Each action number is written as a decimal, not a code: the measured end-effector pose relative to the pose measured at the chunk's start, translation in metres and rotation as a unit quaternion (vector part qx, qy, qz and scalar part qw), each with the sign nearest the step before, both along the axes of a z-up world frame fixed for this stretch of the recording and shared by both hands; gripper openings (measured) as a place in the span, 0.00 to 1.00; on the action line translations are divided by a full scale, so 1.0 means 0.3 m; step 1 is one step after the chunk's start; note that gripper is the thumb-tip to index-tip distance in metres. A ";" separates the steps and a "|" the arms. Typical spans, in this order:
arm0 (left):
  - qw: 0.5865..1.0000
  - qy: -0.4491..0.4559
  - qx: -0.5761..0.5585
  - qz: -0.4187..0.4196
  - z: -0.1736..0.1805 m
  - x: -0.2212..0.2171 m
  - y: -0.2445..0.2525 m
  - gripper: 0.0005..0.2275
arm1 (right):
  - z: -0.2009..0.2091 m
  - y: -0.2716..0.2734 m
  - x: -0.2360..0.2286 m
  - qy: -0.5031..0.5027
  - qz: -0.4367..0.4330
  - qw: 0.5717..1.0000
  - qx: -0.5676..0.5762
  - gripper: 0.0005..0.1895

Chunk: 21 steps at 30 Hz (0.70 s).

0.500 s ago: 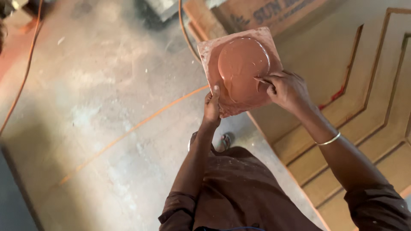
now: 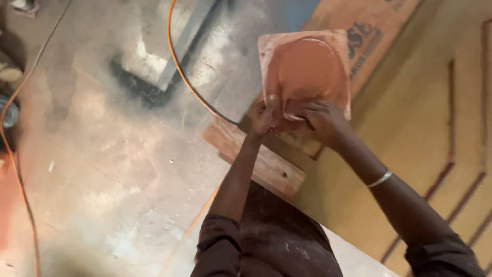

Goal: The person mixes a reddish-brown paste on a flat board using a scraper. They then apply the paste to a wooden board, spreading it into the grooves and over the surface with the scraper. The person works methodically to cover the wood with the filler material.

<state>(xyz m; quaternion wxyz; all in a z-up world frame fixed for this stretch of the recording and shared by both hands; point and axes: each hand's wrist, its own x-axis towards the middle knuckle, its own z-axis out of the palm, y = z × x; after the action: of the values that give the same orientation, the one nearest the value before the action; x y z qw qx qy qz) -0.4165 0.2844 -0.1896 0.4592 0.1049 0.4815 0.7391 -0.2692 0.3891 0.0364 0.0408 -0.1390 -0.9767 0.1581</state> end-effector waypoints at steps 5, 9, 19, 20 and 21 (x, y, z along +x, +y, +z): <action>0.995 -0.040 -0.007 -0.095 -0.065 -0.219 0.192 0.23 | -0.185 0.166 -0.077 0.040 -0.177 0.983 0.036 0.19; 0.973 -0.077 -0.102 -0.190 0.036 -0.338 0.261 0.22 | -0.302 0.049 -0.173 0.025 -0.155 0.977 0.142 0.26; 0.953 0.209 -0.083 -0.203 0.057 -0.454 0.329 0.24 | -0.226 0.261 -0.107 -0.071 -0.305 0.947 0.074 0.12; 0.943 0.229 -0.131 -0.205 0.049 -0.461 0.334 0.24 | -0.236 0.249 -0.125 -0.059 -0.302 0.950 0.061 0.11; 0.929 0.249 -0.179 -0.206 0.042 -0.467 0.338 0.24 | -0.249 0.217 -0.147 -0.046 -0.298 0.952 0.048 0.11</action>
<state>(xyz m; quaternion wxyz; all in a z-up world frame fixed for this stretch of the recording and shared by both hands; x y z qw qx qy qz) -0.5566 0.3857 -0.1770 0.4781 0.2985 0.6723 0.4799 -0.3134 0.4544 -0.0383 0.0477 -0.4292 -0.8980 0.0848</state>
